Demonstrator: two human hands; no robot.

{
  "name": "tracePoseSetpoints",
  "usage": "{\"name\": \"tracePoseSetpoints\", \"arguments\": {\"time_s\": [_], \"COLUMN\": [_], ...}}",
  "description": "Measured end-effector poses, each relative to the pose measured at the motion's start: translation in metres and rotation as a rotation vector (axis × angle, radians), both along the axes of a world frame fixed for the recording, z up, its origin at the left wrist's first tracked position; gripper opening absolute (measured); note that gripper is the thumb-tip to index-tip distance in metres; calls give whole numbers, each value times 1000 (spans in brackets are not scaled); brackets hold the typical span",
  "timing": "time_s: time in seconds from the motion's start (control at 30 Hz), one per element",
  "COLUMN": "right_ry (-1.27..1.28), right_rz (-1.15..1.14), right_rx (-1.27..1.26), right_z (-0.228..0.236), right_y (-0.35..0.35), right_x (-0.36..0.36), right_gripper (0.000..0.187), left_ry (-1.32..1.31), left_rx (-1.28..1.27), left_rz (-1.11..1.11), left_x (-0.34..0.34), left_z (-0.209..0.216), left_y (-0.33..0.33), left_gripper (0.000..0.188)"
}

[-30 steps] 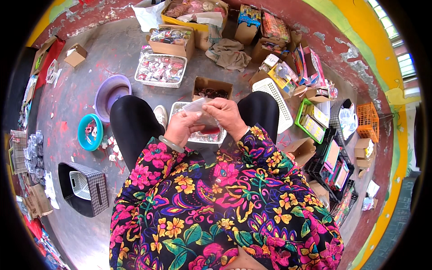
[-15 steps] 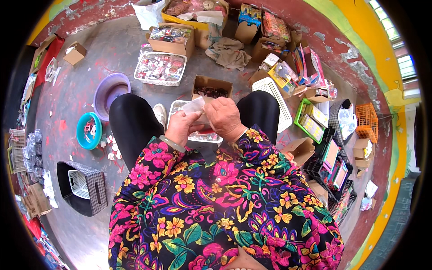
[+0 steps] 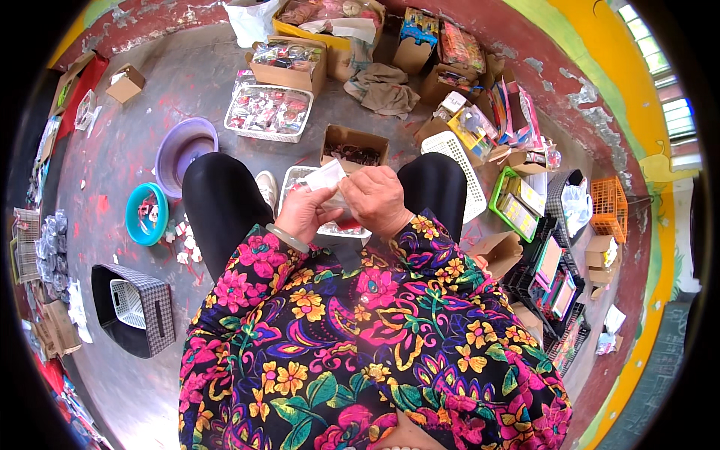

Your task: The person sits on the floor and repeatedly picks up small red and white craft items from a cardboard box. They place each item into a small clear plastic bag, seal the bag, and then place the packaged item into a white plastic basket. The process is repeated continuously throughout the clip.

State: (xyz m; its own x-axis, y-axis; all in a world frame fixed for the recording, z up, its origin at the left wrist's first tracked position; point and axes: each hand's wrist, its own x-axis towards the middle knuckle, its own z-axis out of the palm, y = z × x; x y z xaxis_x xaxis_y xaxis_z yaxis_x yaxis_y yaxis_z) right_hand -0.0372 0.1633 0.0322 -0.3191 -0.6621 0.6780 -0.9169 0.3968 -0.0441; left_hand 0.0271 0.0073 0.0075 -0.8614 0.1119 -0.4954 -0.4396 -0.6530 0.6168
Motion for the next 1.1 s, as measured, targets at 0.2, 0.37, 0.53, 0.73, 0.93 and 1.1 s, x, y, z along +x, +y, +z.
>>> {"name": "tracePoseSetpoints", "arguments": {"time_s": [0.2, 0.37, 0.53, 0.73, 0.93, 1.1], "right_ry": [-19, -533, -928, -1164, -1031, -896], "right_rz": [8, 39, 37, 42, -17, 80], "right_rx": [-12, -201, -282, -370, -214, -123], "right_z": [-2, -15, -26, -30, -17, -13], "right_y": [0, -3, 0, 1, 6, 7], "right_x": [1, -5, -11, -12, -11, -10], "right_gripper": [16, 13, 10, 13, 12, 10], "left_ry": [-2, 23, 27, 23, 11, -31], "left_rx": [-20, -108, -196, -153, -218, -263], "left_rz": [13, -20, -55, -34, -72, -98], "left_x": [1, -1, -2, -2, -2, -2], "left_z": [3, 0, -3, 0, 4, 2], "left_y": [0, 0, 1, 1, 1, -1], "left_gripper": [18, 21, 25, 24, 22, 24]}}
